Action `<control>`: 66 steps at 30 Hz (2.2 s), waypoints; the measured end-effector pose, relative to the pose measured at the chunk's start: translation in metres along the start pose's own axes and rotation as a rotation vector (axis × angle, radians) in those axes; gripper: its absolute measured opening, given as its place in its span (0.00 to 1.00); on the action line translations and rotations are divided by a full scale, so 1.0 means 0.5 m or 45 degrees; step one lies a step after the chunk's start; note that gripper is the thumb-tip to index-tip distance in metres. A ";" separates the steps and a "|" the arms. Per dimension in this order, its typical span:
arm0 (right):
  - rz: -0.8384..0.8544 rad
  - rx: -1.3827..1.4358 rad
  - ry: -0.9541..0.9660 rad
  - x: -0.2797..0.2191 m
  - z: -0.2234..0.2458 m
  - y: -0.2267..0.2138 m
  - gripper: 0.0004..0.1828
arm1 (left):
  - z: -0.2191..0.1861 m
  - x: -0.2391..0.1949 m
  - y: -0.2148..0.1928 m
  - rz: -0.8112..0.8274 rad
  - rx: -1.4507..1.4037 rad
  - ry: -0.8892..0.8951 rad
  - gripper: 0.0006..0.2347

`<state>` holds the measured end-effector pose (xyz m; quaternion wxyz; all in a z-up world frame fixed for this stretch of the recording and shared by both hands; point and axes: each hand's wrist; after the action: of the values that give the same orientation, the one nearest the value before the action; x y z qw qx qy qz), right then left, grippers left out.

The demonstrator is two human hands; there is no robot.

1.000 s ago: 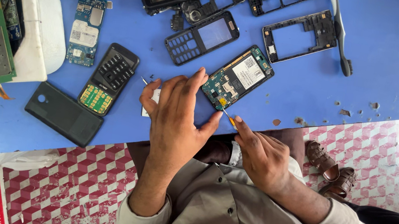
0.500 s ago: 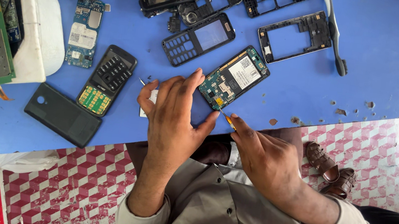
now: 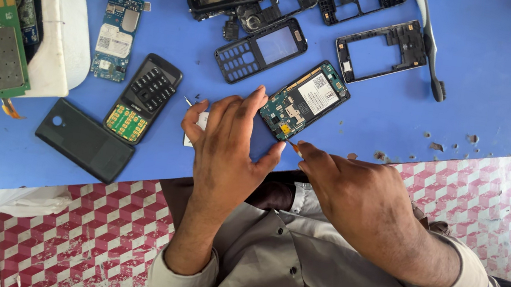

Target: The person uses a yellow-handled screwdriver to pry and separate components on a disassembled mobile phone motherboard. They lift a small circuit board from the main assembly and place it on the blue workbench.

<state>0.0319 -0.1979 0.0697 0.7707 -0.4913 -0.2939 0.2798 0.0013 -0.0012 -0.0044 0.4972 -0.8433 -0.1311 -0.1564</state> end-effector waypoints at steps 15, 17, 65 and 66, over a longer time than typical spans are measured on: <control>-0.312 0.323 0.013 -0.070 -0.037 0.127 0.24 | -0.001 0.001 -0.002 0.014 0.025 0.007 0.36; -0.269 0.306 0.051 -0.070 -0.027 0.121 0.24 | -0.003 0.001 -0.003 0.008 0.025 0.011 0.36; -0.206 0.520 0.140 -0.056 -0.103 0.033 0.20 | -0.016 0.010 0.001 0.031 0.147 0.055 0.27; -0.211 0.526 0.109 -0.053 -0.105 0.032 0.20 | -0.016 0.011 0.001 0.027 0.140 0.056 0.27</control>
<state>0.0500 -0.2423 0.0319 0.8870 -0.3087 -0.2367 0.2489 0.0055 -0.0081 0.0011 0.5473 -0.8123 -0.1195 -0.1622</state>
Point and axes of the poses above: each hand's wrist, its own x-axis towards the middle knuckle, its own y-axis out of the palm, z = x × y, and after that the axes turned 6 degrees about x, right-handed
